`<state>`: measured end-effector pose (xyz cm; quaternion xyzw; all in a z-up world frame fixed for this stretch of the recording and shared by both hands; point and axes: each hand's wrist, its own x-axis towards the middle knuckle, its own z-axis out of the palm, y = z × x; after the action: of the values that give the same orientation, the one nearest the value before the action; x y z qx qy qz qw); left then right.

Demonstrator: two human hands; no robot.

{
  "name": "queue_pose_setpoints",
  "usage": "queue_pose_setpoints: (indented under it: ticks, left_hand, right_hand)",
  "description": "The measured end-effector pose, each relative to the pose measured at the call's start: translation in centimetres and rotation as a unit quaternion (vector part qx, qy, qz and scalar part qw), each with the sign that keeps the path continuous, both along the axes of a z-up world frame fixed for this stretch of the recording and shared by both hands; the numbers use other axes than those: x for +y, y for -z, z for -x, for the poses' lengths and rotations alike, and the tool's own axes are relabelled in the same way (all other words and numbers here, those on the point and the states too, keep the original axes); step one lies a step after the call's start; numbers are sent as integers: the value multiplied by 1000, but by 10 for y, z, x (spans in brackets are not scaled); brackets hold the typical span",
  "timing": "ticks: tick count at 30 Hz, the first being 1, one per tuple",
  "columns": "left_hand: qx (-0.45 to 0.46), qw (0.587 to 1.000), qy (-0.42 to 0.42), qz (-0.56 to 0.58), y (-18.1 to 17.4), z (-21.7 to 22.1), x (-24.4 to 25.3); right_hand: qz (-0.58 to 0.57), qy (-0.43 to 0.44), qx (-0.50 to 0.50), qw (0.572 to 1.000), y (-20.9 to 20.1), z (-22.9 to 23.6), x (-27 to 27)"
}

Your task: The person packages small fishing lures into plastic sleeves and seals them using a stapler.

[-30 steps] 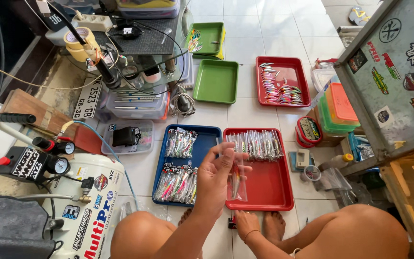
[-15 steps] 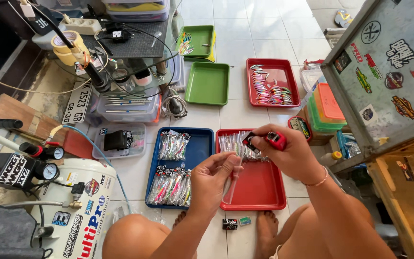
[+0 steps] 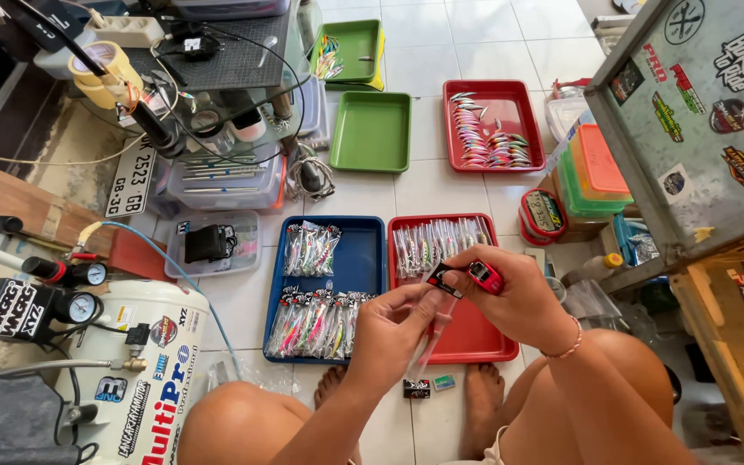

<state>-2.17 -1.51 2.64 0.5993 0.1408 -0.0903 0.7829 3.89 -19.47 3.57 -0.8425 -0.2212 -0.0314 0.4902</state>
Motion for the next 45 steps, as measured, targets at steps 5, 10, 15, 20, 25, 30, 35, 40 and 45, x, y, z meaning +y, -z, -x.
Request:
queue_pose_setpoints:
  ticks: [5, 10, 15, 20, 25, 30, 35, 40, 45]
  left_hand:
    - [7, 999, 17, 31, 4, 1, 0]
    - [-14, 999, 31, 10, 8, 2, 0]
    - [-1, 999, 21, 43, 12, 1, -2]
    - [-17, 1000, 22, 14, 5, 2, -1]
    - [15, 997, -21, 67, -4, 1, -1]
    - [-33, 997, -73, 3, -2, -1, 1]
    - [-40, 995, -88, 12, 3, -1, -2]
    - [-46, 994, -94, 17, 2, -2, -2]
    - [-32, 996, -83, 15, 1, 0, -1]
  right_hand:
    - [8, -20, -10, 1000, -4, 1, 0]
    - [19, -36, -3, 999, -6, 1, 1]
    - [34, -47, -2, 998, -6, 0, -1]
    - [41, -39, 8, 998, -6, -1, 0]
    - [-13, 38, 73, 997, -10, -2, 1]
    - [-104, 22, 173, 979, -7, 1, 3]
    - [-73, 43, 146, 986, -5, 7, 10]
    - [-68, 36, 136, 988, -5, 6, 9]
    - [-58, 41, 128, 989, -1, 6, 7]
